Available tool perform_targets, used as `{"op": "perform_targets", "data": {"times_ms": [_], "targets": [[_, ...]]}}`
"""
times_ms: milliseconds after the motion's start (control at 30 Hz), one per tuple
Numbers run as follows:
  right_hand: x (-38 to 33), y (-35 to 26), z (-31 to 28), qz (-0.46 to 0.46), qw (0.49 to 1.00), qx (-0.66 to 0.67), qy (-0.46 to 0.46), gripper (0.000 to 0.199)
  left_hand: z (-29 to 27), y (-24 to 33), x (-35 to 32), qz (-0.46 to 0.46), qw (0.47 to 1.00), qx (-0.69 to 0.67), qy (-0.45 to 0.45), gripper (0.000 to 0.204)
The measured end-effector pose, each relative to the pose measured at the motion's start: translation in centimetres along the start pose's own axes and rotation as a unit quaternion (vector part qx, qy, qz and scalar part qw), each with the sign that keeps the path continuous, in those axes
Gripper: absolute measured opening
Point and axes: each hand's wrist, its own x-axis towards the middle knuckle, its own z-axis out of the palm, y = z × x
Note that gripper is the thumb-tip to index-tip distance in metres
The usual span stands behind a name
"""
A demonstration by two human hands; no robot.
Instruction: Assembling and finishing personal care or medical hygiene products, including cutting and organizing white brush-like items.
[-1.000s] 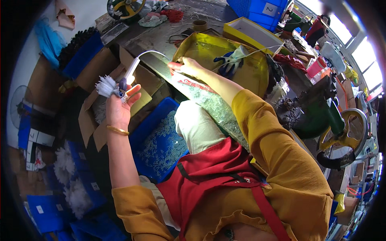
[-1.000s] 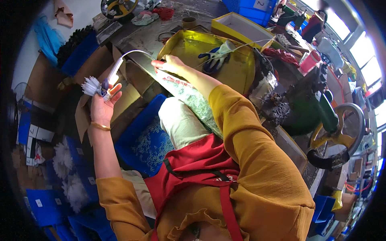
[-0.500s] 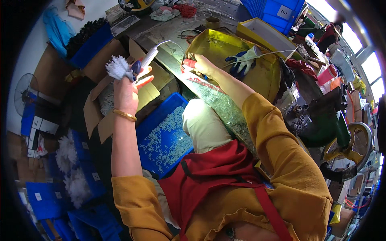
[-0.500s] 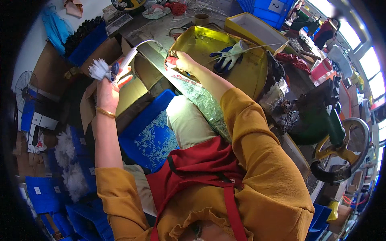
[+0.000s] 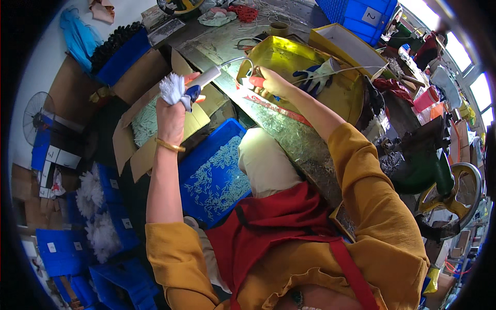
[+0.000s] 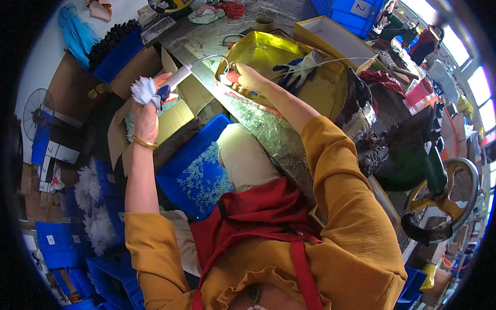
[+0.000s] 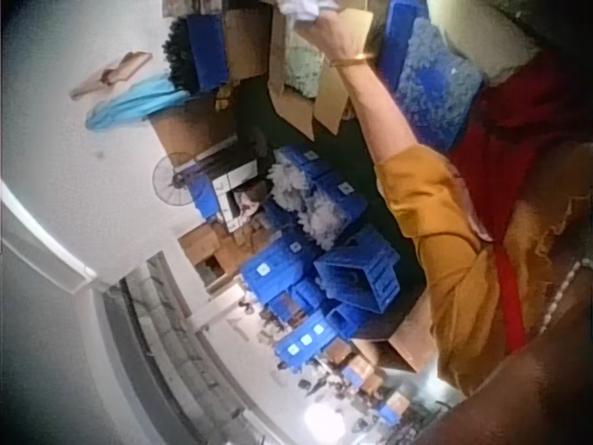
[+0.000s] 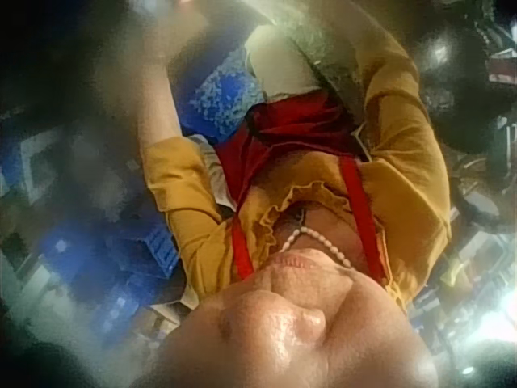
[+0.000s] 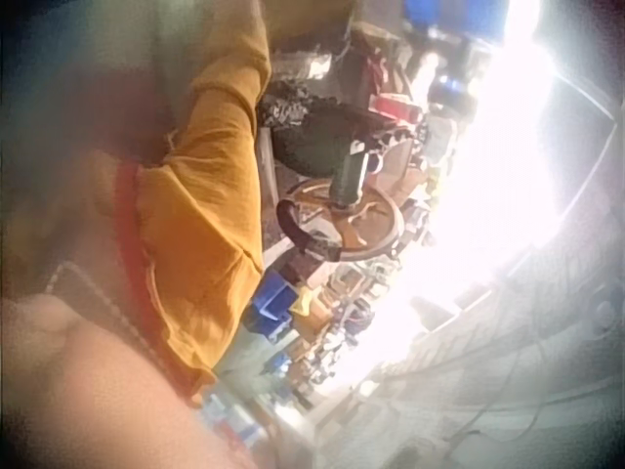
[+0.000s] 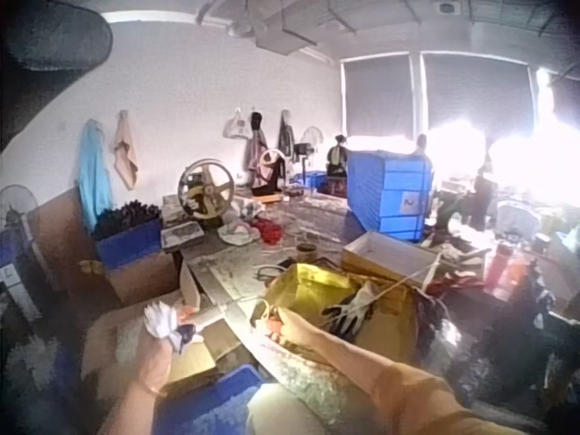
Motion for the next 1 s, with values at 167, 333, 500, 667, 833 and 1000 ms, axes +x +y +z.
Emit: {"op": "perform_targets", "data": {"times_ms": [167,333,500,667,833,1000], "targets": [[0.9,0.2,0.0,-0.016,0.992,-0.124,0.026,0.029,-0.3,-0.7,0.2,-0.036,0.998,-0.008,0.051,0.024],[1.0,-0.3,1.4,-0.037,0.983,-0.172,0.045,0.028,-1.3,-0.9,0.3,-0.066,0.995,-0.009,0.068,0.028],[0.8,-1.5,1.3,0.055,0.996,-0.074,0.014,0.029,-2.3,-0.8,-0.6,-0.095,0.994,0.004,0.044,0.02],[0.3,-2.3,1.5,0.08,0.996,-0.045,0.014,0.029,-2.9,-0.7,-0.3,-0.094,0.994,-0.028,0.039,0.017],[1.0,-0.8,0.3,0.074,0.997,0.025,-0.027,0.025,-1.0,0.0,0.2,-0.067,0.996,-0.042,0.044,0.02],[-0.9,-1.4,0.6,0.056,0.993,0.1,-0.029,0.028,-1.1,0.1,-1.2,-0.03,0.999,0.031,0.011,0.022]]}}
